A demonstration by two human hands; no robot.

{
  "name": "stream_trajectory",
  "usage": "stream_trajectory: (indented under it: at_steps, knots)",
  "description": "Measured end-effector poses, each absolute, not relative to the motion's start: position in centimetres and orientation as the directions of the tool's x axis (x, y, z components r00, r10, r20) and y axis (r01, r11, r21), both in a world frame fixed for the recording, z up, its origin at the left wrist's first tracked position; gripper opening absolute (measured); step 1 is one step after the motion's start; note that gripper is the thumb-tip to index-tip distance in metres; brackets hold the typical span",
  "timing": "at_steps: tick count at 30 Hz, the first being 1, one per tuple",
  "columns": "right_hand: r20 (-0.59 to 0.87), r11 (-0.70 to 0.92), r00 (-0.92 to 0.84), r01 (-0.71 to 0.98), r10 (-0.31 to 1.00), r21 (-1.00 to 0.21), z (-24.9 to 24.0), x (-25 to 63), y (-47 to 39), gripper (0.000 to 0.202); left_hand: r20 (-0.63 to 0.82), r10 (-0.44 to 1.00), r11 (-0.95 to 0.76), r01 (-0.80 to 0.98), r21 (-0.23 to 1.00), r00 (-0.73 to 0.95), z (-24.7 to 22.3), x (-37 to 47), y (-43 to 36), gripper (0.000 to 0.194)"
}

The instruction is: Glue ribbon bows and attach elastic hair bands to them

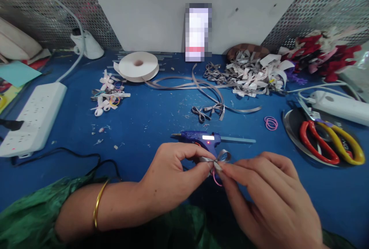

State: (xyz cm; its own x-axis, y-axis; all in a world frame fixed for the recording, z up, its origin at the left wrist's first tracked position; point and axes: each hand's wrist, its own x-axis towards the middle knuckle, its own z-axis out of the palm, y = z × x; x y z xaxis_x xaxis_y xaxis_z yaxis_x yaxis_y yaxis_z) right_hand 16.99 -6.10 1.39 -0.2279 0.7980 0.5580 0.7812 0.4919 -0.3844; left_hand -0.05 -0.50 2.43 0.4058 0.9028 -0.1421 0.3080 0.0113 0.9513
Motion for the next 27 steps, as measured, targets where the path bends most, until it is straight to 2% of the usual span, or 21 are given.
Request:
stream_trajectory:
  at_steps: [4,6,9,11,18,27]
  knots:
    - [0.563,0.493,-0.227,0.782,0.795,-0.381,1.45,17.05,-6.01,0.009,-0.143,0.902,0.010,0.311,0.950,0.407,2.48,-0.14,-0.44,0.016]
    - [0.529,0.482,-0.203,0.742,0.824,-0.466,1.52,17.25,-6.07,0.009,-0.161,0.895,0.028,0.309,0.951,0.415,2.54,-0.15,-0.42,0.016]
    - [0.423,0.367,-0.070,0.638,0.903,-0.677,1.59,17.65,-6.35,0.010,-0.217,0.887,0.087,0.312,0.946,0.409,2.63,-0.08,-0.36,0.014]
    - [0.382,0.304,0.002,0.601,0.924,-0.739,1.64,17.84,-6.54,0.012,-0.244,0.886,0.121,0.312,0.942,0.394,2.65,-0.04,-0.29,0.013]
    - [0.498,0.450,-0.146,0.686,0.855,-0.571,1.90,17.65,-5.98,0.007,-0.254,0.876,0.131,0.304,0.944,0.409,2.42,-0.08,-0.25,0.012]
    - [0.572,0.476,-0.166,0.755,0.804,-0.451,1.15,17.03,-5.83,0.006,-0.187,0.887,0.055,0.305,0.951,0.422,2.45,-0.10,-0.43,0.015]
